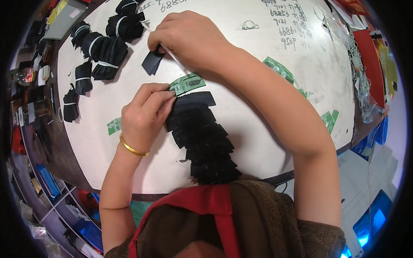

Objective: Applying adhesive to black material strips using a manual applicator pen.

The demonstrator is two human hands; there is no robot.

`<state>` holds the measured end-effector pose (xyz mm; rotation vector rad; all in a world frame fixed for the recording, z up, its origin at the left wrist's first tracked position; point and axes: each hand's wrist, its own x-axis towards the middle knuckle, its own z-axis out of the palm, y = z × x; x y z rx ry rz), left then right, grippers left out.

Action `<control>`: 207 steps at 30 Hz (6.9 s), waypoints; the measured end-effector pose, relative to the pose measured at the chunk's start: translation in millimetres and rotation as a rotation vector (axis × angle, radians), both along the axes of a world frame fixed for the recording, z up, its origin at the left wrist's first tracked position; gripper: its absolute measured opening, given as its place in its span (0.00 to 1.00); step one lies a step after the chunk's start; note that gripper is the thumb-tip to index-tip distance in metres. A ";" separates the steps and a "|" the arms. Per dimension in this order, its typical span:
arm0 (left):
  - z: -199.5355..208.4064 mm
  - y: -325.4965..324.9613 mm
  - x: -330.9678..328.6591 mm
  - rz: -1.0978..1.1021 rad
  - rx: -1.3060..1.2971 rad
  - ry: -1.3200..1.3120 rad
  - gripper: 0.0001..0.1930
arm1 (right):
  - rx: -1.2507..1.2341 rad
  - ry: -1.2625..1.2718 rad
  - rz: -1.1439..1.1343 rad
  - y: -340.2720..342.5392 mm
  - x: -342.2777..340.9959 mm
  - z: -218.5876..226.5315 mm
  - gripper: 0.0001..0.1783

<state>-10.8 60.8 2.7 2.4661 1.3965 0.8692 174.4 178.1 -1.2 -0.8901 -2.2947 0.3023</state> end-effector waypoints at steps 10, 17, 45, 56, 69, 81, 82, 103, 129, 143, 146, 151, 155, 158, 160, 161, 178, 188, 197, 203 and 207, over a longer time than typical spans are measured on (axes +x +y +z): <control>4.7 -6.6 -4.7 -0.064 -0.050 -0.032 0.10 | -0.360 -0.056 0.066 -32.0 29.7 15.7 0.07; 10.5 4.0 -0.9 0.033 -0.023 -0.105 0.07 | -0.699 0.475 -0.161 -56.2 48.6 28.1 0.16; 1.7 2.3 5.7 0.135 0.030 0.036 0.08 | -0.444 0.117 0.066 -48.2 10.5 12.0 0.18; 2.6 2.4 5.3 0.110 -0.012 0.004 0.07 | -0.327 0.222 -0.013 -56.6 16.2 11.7 0.14; 3.8 1.3 5.7 0.137 -0.033 0.038 0.06 | -0.170 0.051 -0.098 -63.3 24.0 10.6 0.12; -1.1 -2.9 0.4 0.037 -0.011 -0.044 0.07 | 0.012 0.017 -0.054 -2.8 -0.4 1.7 0.09; -0.4 -3.8 0.5 0.044 -0.012 -0.042 0.07 | 0.037 0.007 0.011 -1.9 0.6 0.1 0.09; 11.2 7.2 -3.7 0.104 -0.039 -0.065 0.08 | -0.959 0.581 -0.229 -58.4 39.1 31.3 0.16; 3.2 10.6 -5.8 0.106 -0.054 -0.055 0.07 | -0.303 0.067 0.044 -47.5 -3.8 8.7 0.15; 2.2 10.3 -3.4 0.090 -0.010 -0.057 0.04 | -0.196 -0.012 -0.034 -61.9 10.7 18.7 0.12; 0.9 11.9 -2.4 0.097 -0.003 -0.036 0.04 | -0.357 0.069 -0.054 -58.8 19.6 21.7 0.12; 2.4 11.7 -4.4 0.105 0.004 -0.010 0.05 | -0.300 0.075 -0.131 -62.3 15.1 15.1 0.13; 3.2 12.6 -4.7 0.103 0.008 -0.022 0.05 | -0.323 0.105 -0.119 -62.8 21.3 20.9 0.17; 3.5 12.7 -5.7 0.095 -0.010 -0.042 0.05 | -0.677 0.612 -0.182 -50.5 27.5 23.4 0.22; 6.3 14.7 -8.3 0.069 -0.080 -0.123 0.06 | -0.594 0.540 -0.281 -31.7 30.8 23.8 0.22; 8.3 18.8 -8.0 0.059 -0.073 -0.122 0.06 | -0.584 0.545 -0.287 -15.1 41.5 25.6 0.22; -2.7 39.3 -6.0 0.211 -0.025 -0.074 0.06 | -0.935 0.583 -0.279 -16.5 15.1 21.1 0.21; -3.4 36.6 -4.7 0.198 0.028 -0.032 0.05 | -0.281 -0.046 0.001 -11.1 -6.9 15.1 0.17; -3.0 37.0 -3.7 0.180 0.018 -0.035 0.04 | -0.293 0.118 -0.041 -20.3 -1.4 13.9 0.14; -2.7 35.5 -3.2 0.182 0.015 -0.042 0.04 | -0.214 0.065 -0.052 -27.9 2.4 9.8 0.16; -2.4 37.2 -4.1 0.181 0.032 -0.031 0.04 | -0.286 0.219 -0.054 -23.4 2.9 4.0 0.17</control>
